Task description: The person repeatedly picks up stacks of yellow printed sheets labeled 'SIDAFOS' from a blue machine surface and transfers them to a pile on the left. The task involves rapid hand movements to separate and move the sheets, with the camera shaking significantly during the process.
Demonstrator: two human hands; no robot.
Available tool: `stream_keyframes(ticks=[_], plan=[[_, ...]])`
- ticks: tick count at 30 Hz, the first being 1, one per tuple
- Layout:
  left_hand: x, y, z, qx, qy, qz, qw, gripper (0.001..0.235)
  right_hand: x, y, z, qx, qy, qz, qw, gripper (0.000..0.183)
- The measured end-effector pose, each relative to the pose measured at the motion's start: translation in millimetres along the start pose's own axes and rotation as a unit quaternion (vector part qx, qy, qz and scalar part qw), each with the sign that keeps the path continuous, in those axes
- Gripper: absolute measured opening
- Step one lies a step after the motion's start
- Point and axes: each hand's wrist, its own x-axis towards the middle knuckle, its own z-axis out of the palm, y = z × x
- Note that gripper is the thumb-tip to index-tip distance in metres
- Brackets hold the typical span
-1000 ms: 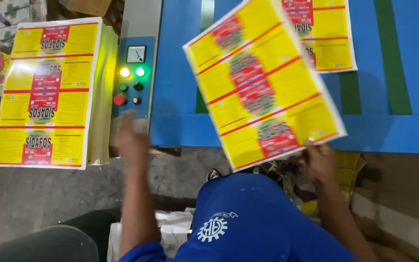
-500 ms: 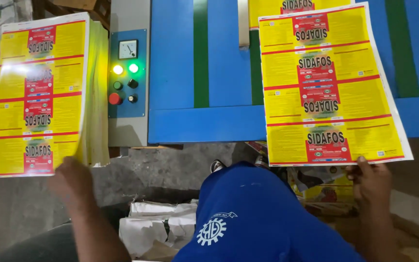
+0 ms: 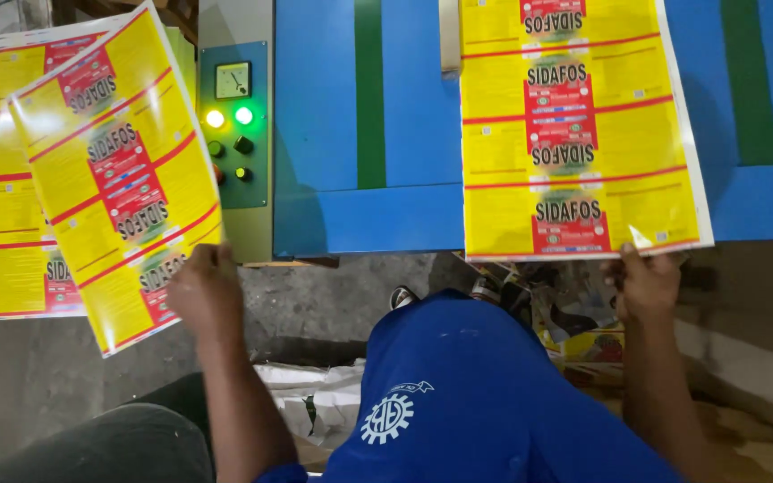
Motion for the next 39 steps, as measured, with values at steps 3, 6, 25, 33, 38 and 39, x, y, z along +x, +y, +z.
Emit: stream_keyframes(ticks=[3, 6, 25, 33, 38, 39], plan=[[3, 28, 9, -0.02, 0.002, -0.03, 0.999, 0.025, 35, -11, 17, 0.009, -0.019, -0.003, 1.0, 0.019], [3, 43, 23, -0.074, 0.029, -0.006, 0.997, 0.023, 72, -27, 37, 0.01, -0.031, 0.011, 0.999, 0.022], [-11, 243, 60, -0.322, -0.021, 0.162, 0.932, 0.015, -34, -45, 221, -0.181, -0.392, 0.018, 0.902, 0.051], [-9, 202, 19, -0.393, -0.052, 0.159, 0.904, 0.042, -25, -38, 169, -0.087, -0.308, 0.024, 0.947, 0.031], [0, -2, 76, -0.141, 0.102, 0.052, 0.983, 0.034, -5, -30, 110, -0.02, -0.168, 0.076, 0.983, 0.015], [-4, -46, 82, -0.015, 0.161, 0.016, 0.987, 0.043, 1, -24, 91, -0.017, -0.126, 0.063, 0.99, 0.015]])
